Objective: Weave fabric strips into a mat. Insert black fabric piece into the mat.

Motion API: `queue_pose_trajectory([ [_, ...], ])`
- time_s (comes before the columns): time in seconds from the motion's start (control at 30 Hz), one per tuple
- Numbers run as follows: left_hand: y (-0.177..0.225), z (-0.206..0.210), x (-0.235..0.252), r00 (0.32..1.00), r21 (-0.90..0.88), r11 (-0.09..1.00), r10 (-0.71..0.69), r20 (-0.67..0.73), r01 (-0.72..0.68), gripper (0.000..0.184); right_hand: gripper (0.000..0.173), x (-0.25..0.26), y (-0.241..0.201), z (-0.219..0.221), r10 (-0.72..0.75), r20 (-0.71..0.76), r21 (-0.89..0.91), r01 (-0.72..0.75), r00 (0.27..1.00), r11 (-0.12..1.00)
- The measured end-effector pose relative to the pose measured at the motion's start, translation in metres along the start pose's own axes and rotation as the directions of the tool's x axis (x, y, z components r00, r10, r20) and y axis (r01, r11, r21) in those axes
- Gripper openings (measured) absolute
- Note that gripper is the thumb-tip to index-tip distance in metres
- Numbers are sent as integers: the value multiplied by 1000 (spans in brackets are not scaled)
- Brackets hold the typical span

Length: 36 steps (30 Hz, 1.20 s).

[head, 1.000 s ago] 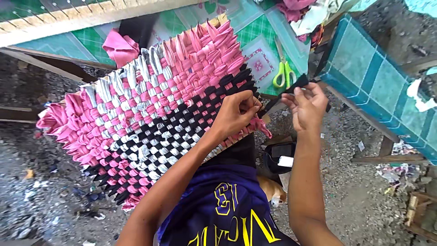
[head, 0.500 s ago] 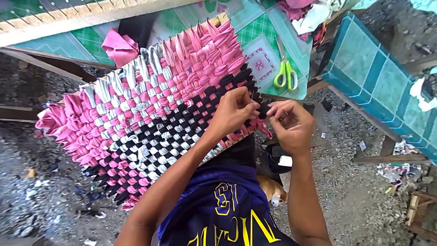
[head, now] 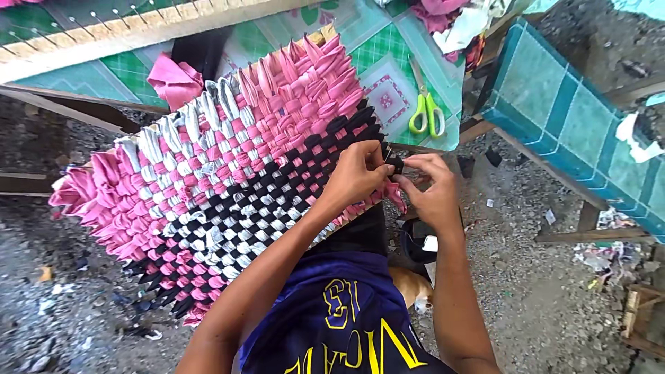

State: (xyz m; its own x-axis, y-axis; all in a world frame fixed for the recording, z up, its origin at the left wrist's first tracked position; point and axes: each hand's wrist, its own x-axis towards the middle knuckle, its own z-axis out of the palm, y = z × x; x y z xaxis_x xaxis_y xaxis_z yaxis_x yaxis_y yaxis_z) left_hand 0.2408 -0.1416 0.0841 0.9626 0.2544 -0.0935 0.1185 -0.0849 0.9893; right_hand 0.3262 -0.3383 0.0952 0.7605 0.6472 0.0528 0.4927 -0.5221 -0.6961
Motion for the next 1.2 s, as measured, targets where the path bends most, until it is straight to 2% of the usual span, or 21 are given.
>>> queue_pose_trajectory([
  [0.13,0,-1,5,996,-36,997,75,40,-74,16,23,3,5,16,23,-117,300,13,993,954],
  [0.23,1,-2,7,990,-121,984,135,49,-128,14,26,-7,-1,13,25,-111,447,27,993,894],
  [0.3,3,-3,8,982,-161,970,188,35,-180,14,25,-6,-5,9,-6,-136,482,72,991,873],
  [0.4,13,-11,5,978,-215,956,207,11,-200,15,31,-4,-21,-2,-87,-92,371,115,992,921],
  [0.53,22,-30,-1,988,-290,945,157,-4,-151,13,54,4,-41,-11,-114,98,155,98,989,983],
  [0.6,23,-41,-7,995,-316,944,100,-9,-98,13,37,8,-46,-7,-103,101,29,100,990,995],
  [0.67,20,-48,-15,1000,-373,928,17,3,-15,13,20,9,-47,-2,-74,70,-1,74,995,997],
  [0.77,8,-54,-26,998,-439,896,-46,43,60,10,18,8,-48,3,-29,15,46,29,999,999],
  [0.87,-5,-55,-32,1000,-222,975,4,30,3,13,26,5,-47,7,-14,-51,39,16,999,999],
  [0.97,-2,-51,-33,993,-37,994,107,39,-106,12,25,6,-47,7,-19,-72,58,23,997,998],
  [1.07,1,-44,-30,987,65,985,156,46,-159,7,28,11,-49,0,-8,10,43,8,1000,999],
  [1.2,-2,-37,-27,977,272,939,186,109,-209,9,35,14,-45,-4,-29,142,-77,40,989,996],
])
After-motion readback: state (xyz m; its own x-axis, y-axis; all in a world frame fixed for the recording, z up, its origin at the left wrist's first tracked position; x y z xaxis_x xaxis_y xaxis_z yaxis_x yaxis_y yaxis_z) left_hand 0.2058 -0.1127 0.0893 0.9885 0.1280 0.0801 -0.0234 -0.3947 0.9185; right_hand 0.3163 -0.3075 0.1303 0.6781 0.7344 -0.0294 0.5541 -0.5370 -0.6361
